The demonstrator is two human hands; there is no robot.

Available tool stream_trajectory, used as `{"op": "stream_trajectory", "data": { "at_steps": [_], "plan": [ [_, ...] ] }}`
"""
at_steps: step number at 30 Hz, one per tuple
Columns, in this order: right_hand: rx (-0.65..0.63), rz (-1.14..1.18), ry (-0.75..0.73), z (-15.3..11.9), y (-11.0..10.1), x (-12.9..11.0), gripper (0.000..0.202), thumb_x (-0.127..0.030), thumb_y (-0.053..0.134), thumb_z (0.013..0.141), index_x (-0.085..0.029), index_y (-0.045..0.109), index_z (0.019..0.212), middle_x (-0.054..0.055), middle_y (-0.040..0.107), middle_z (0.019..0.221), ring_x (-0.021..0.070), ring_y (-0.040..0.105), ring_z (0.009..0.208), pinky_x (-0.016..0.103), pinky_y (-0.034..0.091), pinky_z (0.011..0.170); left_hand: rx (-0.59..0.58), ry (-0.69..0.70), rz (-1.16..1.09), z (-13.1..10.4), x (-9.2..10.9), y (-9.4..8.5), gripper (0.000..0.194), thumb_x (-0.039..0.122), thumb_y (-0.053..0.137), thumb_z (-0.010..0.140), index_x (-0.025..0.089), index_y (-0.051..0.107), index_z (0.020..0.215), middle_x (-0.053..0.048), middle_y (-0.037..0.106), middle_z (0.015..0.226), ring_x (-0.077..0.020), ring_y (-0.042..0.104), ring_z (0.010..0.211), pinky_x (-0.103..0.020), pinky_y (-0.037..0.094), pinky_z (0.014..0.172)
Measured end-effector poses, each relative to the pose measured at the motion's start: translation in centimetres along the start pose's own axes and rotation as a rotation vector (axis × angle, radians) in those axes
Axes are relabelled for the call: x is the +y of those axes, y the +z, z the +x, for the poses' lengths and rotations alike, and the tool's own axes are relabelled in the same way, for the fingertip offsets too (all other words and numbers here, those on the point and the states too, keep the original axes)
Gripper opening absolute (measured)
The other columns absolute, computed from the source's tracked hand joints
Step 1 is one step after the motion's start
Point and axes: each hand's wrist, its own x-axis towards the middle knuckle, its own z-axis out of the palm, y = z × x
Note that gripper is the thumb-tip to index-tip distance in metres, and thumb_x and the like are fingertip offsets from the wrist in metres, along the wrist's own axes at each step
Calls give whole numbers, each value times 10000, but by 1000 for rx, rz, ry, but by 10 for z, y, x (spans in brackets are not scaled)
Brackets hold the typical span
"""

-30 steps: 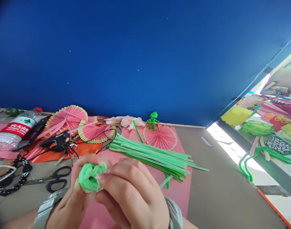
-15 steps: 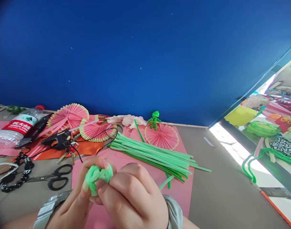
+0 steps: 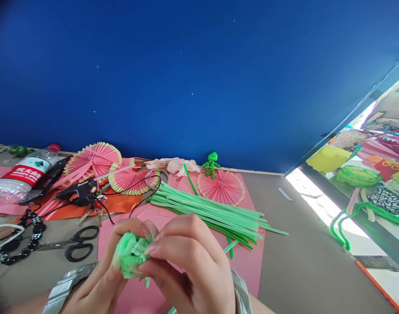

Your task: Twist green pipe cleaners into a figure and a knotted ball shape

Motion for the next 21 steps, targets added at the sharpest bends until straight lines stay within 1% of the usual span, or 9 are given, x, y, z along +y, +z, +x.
{"op": "stream_trajectory", "data": {
  "at_steps": [1, 4, 6, 10, 12, 14, 17, 19, 21],
  "plan": [
    [-31, -43, -19, 0, -2, -2, 368, 33, 615, 687, -163, 564, 995, 51, 576, 859, 162, 564, 774, 300, 517, 691, 76, 15, -27, 0, 0, 3, 236, 400, 313, 916, 348, 425, 1117, 11, 438, 873, -118, 424, 751, -228, 372, 711],
    [-83, -105, -8, -2, -3, -7, 369, 32, 604, 699, -158, 564, 1012, 53, 587, 837, 161, 562, 761, 288, 504, 677, 157, 11, -25, 1, -1, 9, 225, 415, 344, 907, 331, 462, 1079, 20, 429, 834, -104, 403, 693, -218, 365, 684],
    [-63, -53, 54, -2, -1, -7, 322, 13, 588, 724, -174, 567, 985, 37, 580, 802, 146, 553, 729, 269, 492, 647, 160, 5, 4, 1, -2, 10, 219, 419, 370, 898, 324, 472, 1067, 23, 423, 810, -103, 395, 679, -219, 361, 669],
    [1, 70, 249, 2, 4, -4, 198, -53, 579, 767, -203, 572, 897, 5, 554, 751, 123, 531, 705, 235, 461, 619, 160, 46, 15, 2, -6, 9, 251, 454, 362, 889, 311, 476, 1059, 15, 420, 781, -119, 386, 666, -233, 358, 629],
    [-10, 134, 333, 4, 5, -4, 127, -103, 590, 781, -211, 564, 844, -10, 537, 729, 114, 518, 690, 223, 444, 609, 173, 45, 43, 1, -5, 8, 261, 450, 352, 891, 301, 471, 1068, 10, 418, 762, -126, 377, 639, -244, 359, 607],
    [-34, 251, 421, 6, 6, -5, 68, -156, 571, 812, -215, 543, 799, -25, 506, 703, 101, 494, 654, 207, 432, 587, 158, 35, 89, 1, -3, 7, 250, 435, 350, 893, 306, 454, 1080, 8, 419, 755, -134, 384, 631, -256, 369, 605],
    [-37, 407, 592, 8, 7, -10, 94, -227, 522, 857, -213, 503, 766, -32, 449, 697, 93, 457, 644, 191, 422, 582, 137, 78, 180, 2, 1, 4, 228, 397, 357, 899, 346, 419, 1112, 6, 436, 799, -146, 423, 672, -263, 398, 636],
    [-50, 429, 692, 8, 8, -13, 119, -267, 500, 872, -211, 484, 768, -30, 428, 709, 94, 435, 653, 186, 410, 581, 144, 133, 232, 2, 3, 3, 237, 365, 370, 899, 359, 411, 1133, 4, 440, 821, -146, 433, 684, -259, 409, 643],
    [-80, 416, 743, 9, 8, -14, 129, -285, 478, 883, -210, 470, 778, -29, 415, 711, 93, 418, 645, 183, 395, 566, 152, 171, 253, 3, 2, 2, 251, 347, 381, 896, 356, 409, 1146, 3, 441, 818, -144, 435, 683, -251, 407, 630]
  ]
}}
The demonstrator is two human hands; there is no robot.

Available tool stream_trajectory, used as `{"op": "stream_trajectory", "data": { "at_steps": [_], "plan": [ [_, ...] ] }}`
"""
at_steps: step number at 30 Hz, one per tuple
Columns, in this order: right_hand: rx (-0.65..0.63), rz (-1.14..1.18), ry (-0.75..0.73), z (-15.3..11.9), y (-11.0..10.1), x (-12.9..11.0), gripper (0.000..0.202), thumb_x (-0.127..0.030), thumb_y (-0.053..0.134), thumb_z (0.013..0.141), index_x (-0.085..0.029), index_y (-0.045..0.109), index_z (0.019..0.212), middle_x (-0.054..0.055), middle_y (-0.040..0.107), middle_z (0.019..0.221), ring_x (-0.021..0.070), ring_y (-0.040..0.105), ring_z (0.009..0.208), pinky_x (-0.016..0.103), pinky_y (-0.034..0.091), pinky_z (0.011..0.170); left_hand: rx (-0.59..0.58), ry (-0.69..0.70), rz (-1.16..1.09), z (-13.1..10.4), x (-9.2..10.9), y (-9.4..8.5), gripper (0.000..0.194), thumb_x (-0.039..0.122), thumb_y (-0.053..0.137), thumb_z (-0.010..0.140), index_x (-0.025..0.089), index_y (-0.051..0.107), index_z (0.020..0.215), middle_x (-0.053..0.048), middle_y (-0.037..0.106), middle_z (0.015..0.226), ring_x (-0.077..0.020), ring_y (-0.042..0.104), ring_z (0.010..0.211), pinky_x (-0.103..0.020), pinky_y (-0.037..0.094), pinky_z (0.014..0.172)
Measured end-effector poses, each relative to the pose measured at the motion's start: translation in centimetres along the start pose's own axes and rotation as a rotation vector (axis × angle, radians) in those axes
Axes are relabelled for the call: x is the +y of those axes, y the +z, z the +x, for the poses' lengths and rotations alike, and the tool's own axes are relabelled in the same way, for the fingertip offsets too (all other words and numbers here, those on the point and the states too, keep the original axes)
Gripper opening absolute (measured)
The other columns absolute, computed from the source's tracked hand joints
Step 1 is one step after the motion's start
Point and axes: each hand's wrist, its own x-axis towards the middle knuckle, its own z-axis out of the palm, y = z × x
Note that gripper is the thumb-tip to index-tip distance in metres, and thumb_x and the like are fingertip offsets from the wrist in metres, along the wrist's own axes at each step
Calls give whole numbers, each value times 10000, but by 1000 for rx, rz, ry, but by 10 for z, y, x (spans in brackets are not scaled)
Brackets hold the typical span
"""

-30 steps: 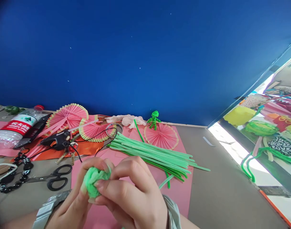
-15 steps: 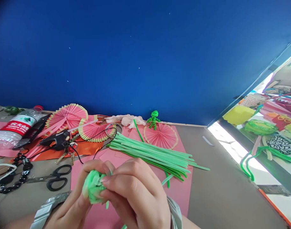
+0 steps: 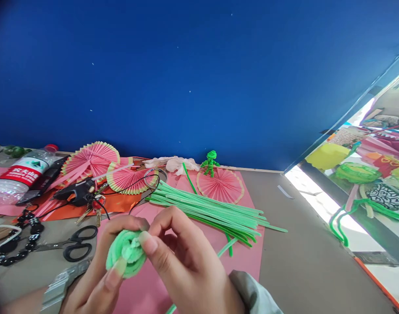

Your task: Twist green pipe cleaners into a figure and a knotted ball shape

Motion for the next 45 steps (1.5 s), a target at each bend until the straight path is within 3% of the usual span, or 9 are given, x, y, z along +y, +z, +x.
{"op": "stream_trajectory", "data": {
  "at_steps": [6, 12, 19, 23, 27, 30, 33, 39, 45],
  "plan": [
    [-96, -219, 26, 3, -11, -8, 137, -200, 448, 876, -212, 439, 740, -49, 414, 636, 82, 428, 563, 172, 390, 505, -62, -9, -39, 0, -4, 2, 246, 388, 336, 904, 331, 396, 1135, -3, 483, 846, -156, 472, 740, -266, 387, 663],
    [-60, -507, -185, 5, -19, -12, 146, -86, 550, 787, -220, 521, 739, -44, 541, 666, 86, 520, 578, 176, 428, 507, -14, -131, -25, -1, -7, 4, 230, 423, 363, 886, 295, 448, 1057, 15, 410, 762, -138, 379, 641, -248, 330, 578],
    [92, -373, -448, 3, -5, 6, 185, -49, 527, 790, -209, 594, 856, 12, 573, 748, 135, 560, 706, 240, 484, 585, -9, -170, -52, -7, -10, -6, 225, 377, 314, 912, 298, 446, 1077, -4, 425, 789, -147, 405, 645, -255, 381, 594],
    [142, -258, -391, 1, 4, 11, 133, -119, 539, 797, -204, 627, 851, 27, 509, 760, 154, 538, 736, 274, 495, 623, -37, -117, -63, -5, -9, -6, 231, 333, 315, 917, 315, 435, 1113, -14, 457, 807, -154, 436, 658, -259, 405, 603],
    [184, -112, -265, 1, 8, 16, 45, -186, 568, 802, -209, 595, 828, 25, 514, 787, 160, 542, 766, 281, 500, 651, 16, -9, -42, -2, -8, -2, 246, 332, 338, 911, 320, 430, 1139, -18, 483, 865, -158, 460, 684, -268, 414, 621],
    [212, -87, -357, 2, 7, 19, 98, -129, 568, 792, -216, 566, 838, 23, 544, 798, 161, 559, 781, 291, 503, 674, -29, 10, -4, -3, -8, -2, 279, 307, 344, 911, 324, 422, 1178, -35, 510, 943, -179, 499, 765, -293, 430, 688],
    [192, -199, -454, 0, 6, 19, 177, -60, 534, 789, -211, 588, 864, 43, 564, 839, 177, 566, 839, 319, 502, 725, 9, 24, -23, -4, -7, -3, 284, 321, 352, 908, 317, 438, 1179, -38, 529, 947, -188, 512, 807, -296, 431, 720],
    [212, -247, -484, 1, 9, 23, 227, -138, 646, 728, -205, 586, 936, 62, 528, 899, 202, 545, 884, 348, 514, 748, 8, -99, -83, -2, -5, -2, 254, 300, 327, 923, 315, 440, 1150, -16, 516, 962, -151, 507, 790, -275, 414, 758],
    [209, -235, -395, 5, 10, 28, 193, -121, 591, 760, -219, 566, 925, 59, 518, 928, 203, 532, 926, 375, 511, 785, 167, -272, -216, -3, -8, 7, 243, 370, 310, 924, 265, 460, 1083, -25, 524, 950, -134, 476, 711, -243, 405, 633]
  ]
}}
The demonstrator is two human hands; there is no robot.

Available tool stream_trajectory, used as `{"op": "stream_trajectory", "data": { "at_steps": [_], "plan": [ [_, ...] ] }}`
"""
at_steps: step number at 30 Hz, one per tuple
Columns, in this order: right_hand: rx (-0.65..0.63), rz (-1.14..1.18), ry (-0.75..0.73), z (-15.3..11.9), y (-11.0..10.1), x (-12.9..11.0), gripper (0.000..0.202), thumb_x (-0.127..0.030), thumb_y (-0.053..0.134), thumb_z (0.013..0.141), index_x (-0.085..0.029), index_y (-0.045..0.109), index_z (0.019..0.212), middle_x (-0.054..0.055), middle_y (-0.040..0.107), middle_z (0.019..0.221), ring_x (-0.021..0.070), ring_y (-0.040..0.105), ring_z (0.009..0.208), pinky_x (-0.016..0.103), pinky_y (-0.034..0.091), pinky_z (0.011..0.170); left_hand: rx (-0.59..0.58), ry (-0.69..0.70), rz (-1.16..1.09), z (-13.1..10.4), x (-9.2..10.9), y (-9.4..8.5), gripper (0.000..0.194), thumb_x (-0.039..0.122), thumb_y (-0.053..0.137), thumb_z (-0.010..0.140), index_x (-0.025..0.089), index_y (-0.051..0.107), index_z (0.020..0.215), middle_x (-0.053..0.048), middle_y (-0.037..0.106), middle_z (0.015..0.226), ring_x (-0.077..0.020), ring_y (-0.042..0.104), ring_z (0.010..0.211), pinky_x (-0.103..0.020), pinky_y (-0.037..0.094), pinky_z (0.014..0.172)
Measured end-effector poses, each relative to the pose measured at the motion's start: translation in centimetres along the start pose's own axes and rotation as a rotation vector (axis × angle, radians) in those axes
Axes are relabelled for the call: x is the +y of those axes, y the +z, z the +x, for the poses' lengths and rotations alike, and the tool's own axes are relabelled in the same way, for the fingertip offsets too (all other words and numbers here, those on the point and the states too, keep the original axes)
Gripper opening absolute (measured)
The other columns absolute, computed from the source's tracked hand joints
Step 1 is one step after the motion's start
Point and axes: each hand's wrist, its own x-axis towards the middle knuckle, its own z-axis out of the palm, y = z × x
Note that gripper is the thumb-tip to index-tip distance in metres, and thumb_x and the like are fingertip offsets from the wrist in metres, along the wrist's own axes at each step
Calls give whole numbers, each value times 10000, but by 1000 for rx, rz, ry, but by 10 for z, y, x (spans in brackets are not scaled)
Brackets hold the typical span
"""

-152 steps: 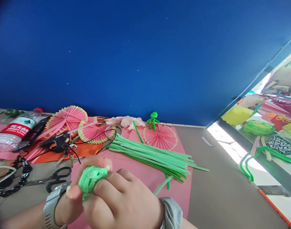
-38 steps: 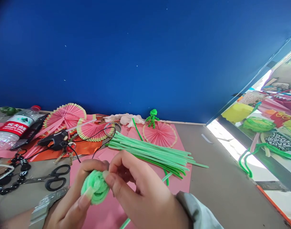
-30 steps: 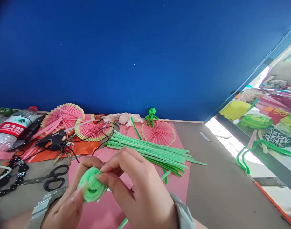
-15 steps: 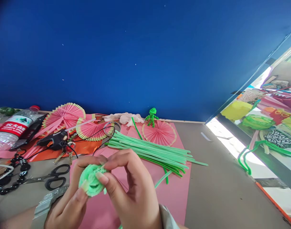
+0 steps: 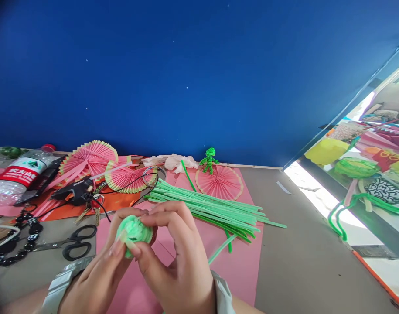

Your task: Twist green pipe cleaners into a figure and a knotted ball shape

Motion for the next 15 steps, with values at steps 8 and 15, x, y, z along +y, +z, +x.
{"op": "stream_trajectory", "data": {
  "at_steps": [8, 15],
  "plan": [
    [-52, 26, 34, 5, -3, 0, 235, -81, 572, 757, -220, 566, 946, 55, 512, 948, 191, 537, 916, 368, 505, 798, 35, -27, -3, 4, 1, -1, 240, 352, 312, 931, 265, 483, 1075, -30, 509, 1094, -170, 448, 1036, -255, 409, 798],
    [-59, 127, -24, 2, -4, -1, 197, -190, 567, 817, -222, 620, 1004, 56, 521, 949, 181, 532, 925, 307, 487, 808, -9, -40, -56, 1, 3, -3, 226, 355, 313, 928, 257, 513, 974, -20, 507, 931, -191, 437, 1024, -297, 401, 836]
  ]
}}
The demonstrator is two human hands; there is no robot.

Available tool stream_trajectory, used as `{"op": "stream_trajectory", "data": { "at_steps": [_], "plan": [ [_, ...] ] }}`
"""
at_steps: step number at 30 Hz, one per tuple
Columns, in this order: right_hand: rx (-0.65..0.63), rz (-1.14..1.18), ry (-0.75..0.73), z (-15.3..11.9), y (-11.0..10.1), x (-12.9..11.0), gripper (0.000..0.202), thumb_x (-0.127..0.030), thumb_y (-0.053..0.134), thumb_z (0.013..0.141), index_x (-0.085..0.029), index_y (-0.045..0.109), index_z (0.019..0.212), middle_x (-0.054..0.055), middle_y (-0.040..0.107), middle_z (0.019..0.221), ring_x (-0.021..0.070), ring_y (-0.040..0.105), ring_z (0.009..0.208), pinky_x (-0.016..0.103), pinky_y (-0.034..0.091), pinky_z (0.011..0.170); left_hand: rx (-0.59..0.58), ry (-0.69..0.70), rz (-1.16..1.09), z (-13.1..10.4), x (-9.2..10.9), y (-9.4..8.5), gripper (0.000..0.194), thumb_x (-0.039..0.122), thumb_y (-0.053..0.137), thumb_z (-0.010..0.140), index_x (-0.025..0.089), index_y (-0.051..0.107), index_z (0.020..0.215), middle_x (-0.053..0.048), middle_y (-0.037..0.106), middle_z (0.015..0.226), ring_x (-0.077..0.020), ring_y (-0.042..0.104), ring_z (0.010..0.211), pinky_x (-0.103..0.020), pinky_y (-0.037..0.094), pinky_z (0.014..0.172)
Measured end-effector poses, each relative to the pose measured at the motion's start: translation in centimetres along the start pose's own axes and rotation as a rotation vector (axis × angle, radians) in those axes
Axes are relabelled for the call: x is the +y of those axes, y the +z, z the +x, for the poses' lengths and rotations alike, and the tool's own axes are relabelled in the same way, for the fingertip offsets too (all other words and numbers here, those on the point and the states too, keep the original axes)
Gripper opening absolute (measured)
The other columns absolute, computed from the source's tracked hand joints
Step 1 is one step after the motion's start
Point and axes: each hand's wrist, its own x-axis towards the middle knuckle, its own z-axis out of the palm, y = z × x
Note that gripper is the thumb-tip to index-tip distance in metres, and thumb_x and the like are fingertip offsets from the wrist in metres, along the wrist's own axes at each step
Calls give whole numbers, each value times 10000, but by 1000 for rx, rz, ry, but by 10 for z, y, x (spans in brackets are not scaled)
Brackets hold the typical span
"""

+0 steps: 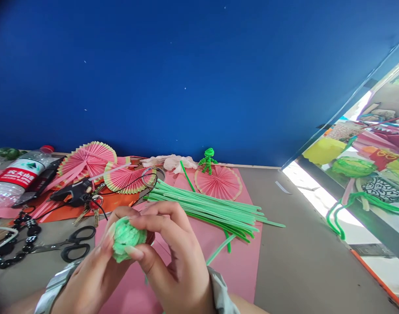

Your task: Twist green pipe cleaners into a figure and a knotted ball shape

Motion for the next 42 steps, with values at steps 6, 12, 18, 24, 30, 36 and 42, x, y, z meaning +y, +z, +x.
{"op": "stream_trajectory", "data": {
  "at_steps": [6, 12, 18, 24, 30, 36, 42],
  "plan": [
    [146, 252, 237, -3, 6, -1, 46, -222, 565, 828, -225, 600, 798, 29, 522, 953, 154, 543, 915, 243, 488, 755, 42, 213, 141, -3, 0, 6, 234, 336, 341, 915, 280, 493, 1083, -42, 500, 1032, -203, 484, 963, -302, 427, 783],
    [109, 345, 385, -4, 8, -10, 95, -237, 556, 837, -211, 529, 750, 2, 476, 835, 123, 498, 824, 205, 462, 711, -103, 437, 551, -1, -5, -6, 338, 247, 320, 917, 331, 316, 1244, -44, 451, 1110, -189, 490, 975, -293, 436, 815],
    [-57, 145, 289, 0, -5, -16, 95, -189, 455, 883, -223, 476, 797, -5, 468, 805, 116, 491, 765, 220, 457, 667, -201, 636, 599, 8, -8, -14, 423, 212, 392, 882, 272, 293, 1290, -72, 449, 1109, -227, 454, 1032, -336, 391, 856],
    [-70, -140, 95, 5, -14, -12, 152, -85, 538, 816, -235, 544, 840, -11, 543, 834, 122, 547, 822, 237, 464, 717, -266, 514, 574, 8, -3, -12, 346, 236, 367, 894, 285, 331, 1234, -61, 449, 1024, -219, 465, 937, -346, 386, 817],
    [11, -91, 52, 1, -6, -7, 112, -107, 571, 804, -213, 602, 788, 0, 521, 806, 131, 541, 838, 248, 467, 757, -230, 369, 435, 1, 1, -3, 279, 290, 293, 923, 331, 344, 1195, -25, 458, 951, -177, 489, 822, -311, 428, 741],
    [16, 103, 103, 0, 2, -6, 134, -137, 532, 828, -214, 591, 921, 38, 516, 904, 176, 549, 909, 325, 498, 788, -104, 373, 421, 0, 1, -1, 276, 303, 287, 926, 333, 390, 1180, -28, 479, 1072, -204, 480, 986, -297, 424, 836],
    [50, -57, -4, -4, 1, -4, 182, -60, 530, 808, -220, 584, 876, 23, 521, 890, 165, 547, 938, 306, 479, 821, -128, 368, 445, -2, -3, -6, 283, 297, 317, 922, 328, 384, 1194, -41, 485, 1135, -212, 451, 1075, -296, 400, 889]
  ]
}}
